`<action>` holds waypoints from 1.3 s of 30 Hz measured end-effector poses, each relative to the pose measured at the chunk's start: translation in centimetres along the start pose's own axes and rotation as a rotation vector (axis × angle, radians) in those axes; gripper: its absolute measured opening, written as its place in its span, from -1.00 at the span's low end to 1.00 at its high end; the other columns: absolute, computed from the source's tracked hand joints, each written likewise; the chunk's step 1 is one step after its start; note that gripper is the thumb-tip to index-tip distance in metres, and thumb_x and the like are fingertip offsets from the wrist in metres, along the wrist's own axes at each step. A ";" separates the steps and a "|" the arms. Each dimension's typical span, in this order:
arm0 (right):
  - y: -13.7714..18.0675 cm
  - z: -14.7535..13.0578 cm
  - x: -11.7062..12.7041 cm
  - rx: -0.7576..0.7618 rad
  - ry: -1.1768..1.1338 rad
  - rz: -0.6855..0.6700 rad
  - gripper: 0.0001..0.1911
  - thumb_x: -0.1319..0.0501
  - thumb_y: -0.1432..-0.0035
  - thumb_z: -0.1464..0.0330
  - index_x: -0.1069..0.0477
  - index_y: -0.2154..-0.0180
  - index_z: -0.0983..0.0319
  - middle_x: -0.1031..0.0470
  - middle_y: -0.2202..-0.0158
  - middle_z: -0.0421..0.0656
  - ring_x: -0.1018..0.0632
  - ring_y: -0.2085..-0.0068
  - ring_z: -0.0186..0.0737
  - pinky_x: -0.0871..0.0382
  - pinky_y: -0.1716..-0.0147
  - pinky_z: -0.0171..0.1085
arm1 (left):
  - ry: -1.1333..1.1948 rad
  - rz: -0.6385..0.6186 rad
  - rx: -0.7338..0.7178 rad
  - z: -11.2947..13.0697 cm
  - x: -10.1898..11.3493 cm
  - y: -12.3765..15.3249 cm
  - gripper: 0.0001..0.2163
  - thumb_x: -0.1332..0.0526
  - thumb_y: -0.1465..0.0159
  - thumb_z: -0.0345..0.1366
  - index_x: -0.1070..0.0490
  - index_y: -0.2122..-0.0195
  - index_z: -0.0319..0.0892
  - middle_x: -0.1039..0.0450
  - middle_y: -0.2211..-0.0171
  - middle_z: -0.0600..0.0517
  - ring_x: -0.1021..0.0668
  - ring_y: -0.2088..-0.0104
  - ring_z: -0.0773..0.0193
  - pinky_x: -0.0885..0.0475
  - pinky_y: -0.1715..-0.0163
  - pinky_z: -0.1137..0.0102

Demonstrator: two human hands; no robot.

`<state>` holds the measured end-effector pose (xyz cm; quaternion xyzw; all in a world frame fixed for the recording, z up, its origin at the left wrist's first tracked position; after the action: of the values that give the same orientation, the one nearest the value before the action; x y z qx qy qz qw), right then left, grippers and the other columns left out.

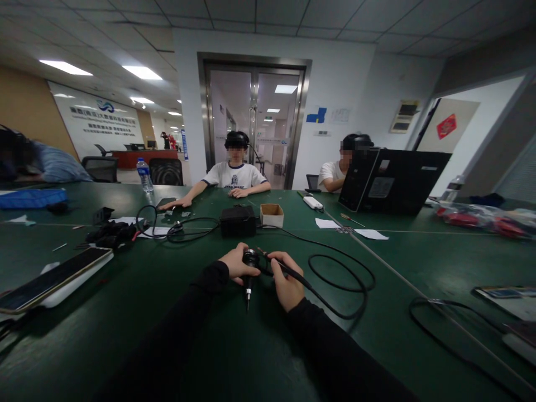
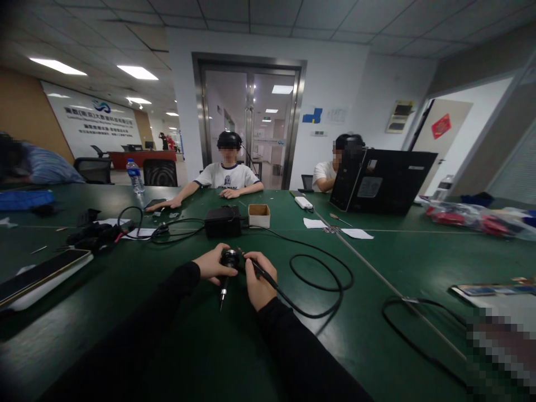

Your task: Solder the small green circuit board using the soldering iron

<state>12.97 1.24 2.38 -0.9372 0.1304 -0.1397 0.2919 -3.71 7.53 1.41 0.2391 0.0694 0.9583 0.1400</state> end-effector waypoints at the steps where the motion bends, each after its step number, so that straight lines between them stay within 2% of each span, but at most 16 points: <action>1: 0.0 0.0 0.0 -0.001 -0.003 -0.001 -0.83 -0.13 -0.19 0.31 -0.47 0.30 0.20 -0.54 0.33 -0.17 -0.51 0.39 -0.24 -0.37 0.41 -0.31 | -0.020 0.003 0.008 -0.2 0.2 -0.2 -0.08 -0.48 0.19 -0.14 -0.09 -0.19 -0.16 -0.46 0.08 -0.21 -0.59 0.29 0.09 -0.53 0.46 0.38; 3: 0.0 0.0 -0.1 0.000 -0.008 -0.002 -0.82 -0.13 -0.19 0.31 -0.48 0.31 0.21 -0.54 0.35 -0.17 -0.51 0.40 -0.24 -0.36 0.42 -0.31 | -0.108 0.043 0.036 -0.7 1.1 -0.9 -0.12 -0.37 0.02 0.01 -0.01 -0.25 -0.19 -0.49 0.11 -0.21 -0.59 0.27 0.08 -0.52 0.38 0.33; 5: 0.0 0.1 -0.1 -0.002 -0.006 -0.007 -0.82 -0.13 -0.19 0.30 -0.48 0.31 0.21 -0.53 0.36 -0.17 -0.50 0.40 -0.24 -0.35 0.43 -0.32 | -0.225 0.175 0.030 -1.2 2.3 -1.9 -0.34 -0.19 -0.16 0.07 -0.17 -0.18 -0.23 -0.52 0.15 -0.20 -0.59 0.22 0.06 -0.48 0.25 0.29; 7: 0.0 0.2 -0.2 -0.009 0.000 -0.015 -0.83 -0.13 -0.20 0.30 -0.48 0.30 0.21 -0.53 0.35 -0.17 -0.50 0.41 -0.25 -0.35 0.44 -0.32 | -0.287 0.310 -0.007 -1.7 3.2 -3.0 -0.54 -0.03 -0.28 0.00 -0.35 -0.03 -0.23 -0.54 0.16 -0.19 -0.58 0.15 0.06 -0.42 0.14 0.28; 9: 0.0 0.3 -0.2 -0.018 0.004 -0.016 -0.83 -0.13 -0.20 0.31 -0.48 0.29 0.20 -0.53 0.35 -0.17 -0.50 0.41 -0.24 -0.34 0.45 -0.33 | -0.287 0.369 -0.030 -2.2 3.2 -3.9 -0.61 0.05 -0.32 -0.09 -0.42 0.06 -0.20 -0.55 0.15 -0.17 -0.56 0.10 0.06 -0.38 0.08 0.28; 11: 0.0 0.3 -0.1 -0.023 0.003 -0.010 -0.84 -0.13 -0.20 0.32 -0.48 0.29 0.20 -0.53 0.34 -0.17 -0.50 0.40 -0.24 -0.34 0.45 -0.32 | -0.276 0.371 -0.043 -2.6 2.7 -4.6 -0.62 0.07 -0.32 -0.11 -0.45 0.09 -0.15 -0.55 0.11 -0.13 -0.54 0.07 0.05 -0.35 0.06 0.26; 15: 0.0 -0.1 0.0 -0.014 0.005 -0.001 -0.84 -0.12 -0.20 0.34 -0.48 0.27 0.20 -0.53 0.33 -0.16 -0.51 0.38 -0.22 -0.36 0.44 -0.31 | -0.268 0.359 -0.082 -2.8 1.8 -5.1 -0.70 -0.01 -0.27 -0.10 -0.51 0.21 -0.01 -0.55 0.06 -0.01 -0.48 -0.03 0.04 -0.27 -0.05 0.23; 19: -0.1 -0.2 0.1 -0.004 0.006 -0.004 -0.83 -0.12 -0.20 0.34 -0.48 0.26 0.20 -0.54 0.31 -0.15 -0.52 0.36 -0.21 -0.38 0.42 -0.30 | -0.271 0.314 -0.102 -2.7 1.6 -5.2 -0.74 -0.05 -0.23 -0.13 -0.56 0.31 0.05 -0.54 0.06 0.02 -0.43 -0.07 -0.05 -0.15 -0.13 0.08; 22: -0.1 -0.1 0.0 0.008 0.011 -0.004 -0.84 -0.12 -0.21 0.34 -0.47 0.26 0.19 -0.54 0.29 -0.15 -0.52 0.35 -0.21 -0.39 0.40 -0.29 | -0.250 0.293 -0.112 -2.7 1.6 -5.1 -0.74 -0.04 -0.23 -0.15 -0.55 0.32 0.07 -0.53 0.07 0.06 -0.43 -0.06 -0.04 -0.12 -0.15 0.05; 25: -0.1 -0.2 0.0 0.018 0.025 -0.007 -0.83 -0.12 -0.21 0.34 -0.48 0.24 0.19 -0.54 0.27 -0.15 -0.53 0.33 -0.20 -0.41 0.37 -0.27 | -0.151 0.317 -0.110 -2.9 1.5 -5.1 -0.76 -0.06 -0.23 -0.12 -0.52 0.27 0.04 -0.54 0.12 0.04 -0.47 0.02 0.01 -0.20 -0.11 0.13; 28: -0.2 -0.5 0.0 0.041 0.036 -0.011 -0.83 -0.12 -0.21 0.35 -0.48 0.25 0.19 -0.54 0.25 -0.14 -0.54 0.30 -0.18 -0.43 0.31 -0.25 | 0.006 0.281 -0.230 -2.8 1.0 -5.2 -0.76 -0.08 -0.22 -0.11 -0.46 0.21 -0.06 -0.54 0.19 0.03 -0.51 0.10 0.12 -0.29 -0.04 0.27; 31: -0.2 -1.0 -0.1 0.082 0.040 -0.013 -0.83 -0.12 -0.20 0.36 -0.48 0.26 0.19 -0.55 0.24 -0.13 -0.55 0.27 -0.17 -0.43 0.24 -0.23 | 0.078 0.254 -0.298 -2.8 0.6 -5.1 -0.73 -0.07 -0.23 -0.11 -0.41 0.17 -0.11 -0.52 0.20 0.00 -0.52 0.13 0.16 -0.31 -0.01 0.31; 35: -0.3 -1.5 -0.1 0.122 0.033 -0.013 -0.84 -0.13 -0.18 0.37 -0.48 0.29 0.19 -0.57 0.26 -0.13 -0.55 0.22 -0.15 -0.42 0.16 -0.21 | 0.100 0.271 -0.299 -3.0 0.7 -4.9 -0.75 -0.10 -0.22 -0.13 -0.41 0.17 -0.13 -0.52 0.20 -0.01 -0.52 0.12 0.16 -0.31 -0.02 0.32; 39: -0.3 -1.6 0.0 0.131 0.026 -0.012 -0.85 -0.13 -0.17 0.38 -0.48 0.30 0.19 -0.57 0.26 -0.13 -0.56 0.21 -0.15 -0.42 0.15 -0.20 | 0.110 0.276 -0.275 -3.2 0.8 -4.7 -0.77 -0.12 -0.21 -0.16 -0.41 0.18 -0.12 -0.53 0.28 0.02 -0.54 0.19 0.18 -0.33 0.02 0.31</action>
<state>12.48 0.67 3.82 -0.9148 0.1193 -0.1620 0.3501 -4.83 12.04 -1.92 0.1723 -0.0883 0.9805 0.0346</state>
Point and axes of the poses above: each hand's wrist, its own y-axis away from the middle knuckle, its own x-axis out of the back of the hand, z = x × y, the point moved 5 cm from there along -y, towards the middle knuckle
